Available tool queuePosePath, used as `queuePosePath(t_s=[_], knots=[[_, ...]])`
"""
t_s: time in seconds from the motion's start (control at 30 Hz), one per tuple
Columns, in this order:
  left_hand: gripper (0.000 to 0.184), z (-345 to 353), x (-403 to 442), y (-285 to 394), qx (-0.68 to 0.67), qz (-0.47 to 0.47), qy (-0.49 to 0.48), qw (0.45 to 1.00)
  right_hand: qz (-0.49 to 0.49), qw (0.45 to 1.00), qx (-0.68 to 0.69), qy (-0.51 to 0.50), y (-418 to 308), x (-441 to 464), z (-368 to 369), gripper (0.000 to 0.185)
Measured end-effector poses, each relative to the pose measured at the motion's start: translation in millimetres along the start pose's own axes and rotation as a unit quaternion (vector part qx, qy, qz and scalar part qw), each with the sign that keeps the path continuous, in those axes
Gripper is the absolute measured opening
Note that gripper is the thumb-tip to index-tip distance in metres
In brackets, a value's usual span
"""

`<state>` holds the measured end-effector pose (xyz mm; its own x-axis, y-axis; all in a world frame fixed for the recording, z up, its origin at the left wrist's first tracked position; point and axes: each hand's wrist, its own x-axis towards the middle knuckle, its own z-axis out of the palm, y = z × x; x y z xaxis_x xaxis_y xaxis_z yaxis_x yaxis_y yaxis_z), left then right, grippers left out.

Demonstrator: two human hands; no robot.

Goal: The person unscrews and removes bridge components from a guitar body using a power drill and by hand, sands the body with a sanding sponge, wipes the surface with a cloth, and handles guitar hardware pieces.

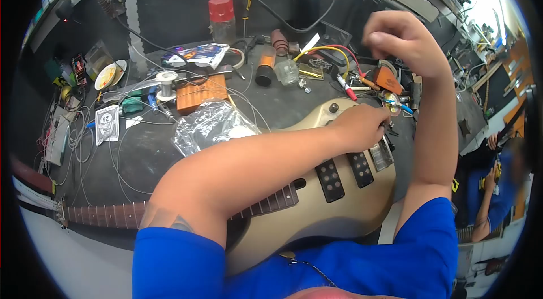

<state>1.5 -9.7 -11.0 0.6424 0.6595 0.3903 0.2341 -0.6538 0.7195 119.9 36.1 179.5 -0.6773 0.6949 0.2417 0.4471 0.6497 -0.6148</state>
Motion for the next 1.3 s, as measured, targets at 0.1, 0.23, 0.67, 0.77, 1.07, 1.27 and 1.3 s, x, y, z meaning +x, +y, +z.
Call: queuePosePath(t_s=[0.1,0.23,0.67,0.77,1.07,1.27,1.3], knots=[[0.025,0,1,-2,0.01,0.004,-0.009,1.0,0.03,0.973,0.084,0.215,87,-51,-8,0.02],[0.023,0,2,-2,0.007,0.009,-0.01,1.0,0.122,0.903,0.131,0.392,190,-95,16,0.018],[0.023,-6,1,6,-0.003,-0.007,-0.052,0.999,0.307,0.904,-0.115,0.275,217,-135,-23,0.031],[0.022,-7,2,8,-0.003,-0.028,-0.071,0.997,0.277,0.911,-0.107,0.288,231,-140,-21,0.031],[0.02,-8,2,10,0.007,-0.025,-0.071,0.997,0.181,0.924,-0.233,0.244,251,-133,6,0.057],[0.02,-7,1,8,0.008,-0.017,-0.067,0.998,0.258,0.91,-0.133,0.297,248,-135,-10,0.046],[0.02,-6,1,6,0.01,-0.009,-0.063,0.998,0.271,0.912,-0.119,0.285,243,-136,-9,0.047]])
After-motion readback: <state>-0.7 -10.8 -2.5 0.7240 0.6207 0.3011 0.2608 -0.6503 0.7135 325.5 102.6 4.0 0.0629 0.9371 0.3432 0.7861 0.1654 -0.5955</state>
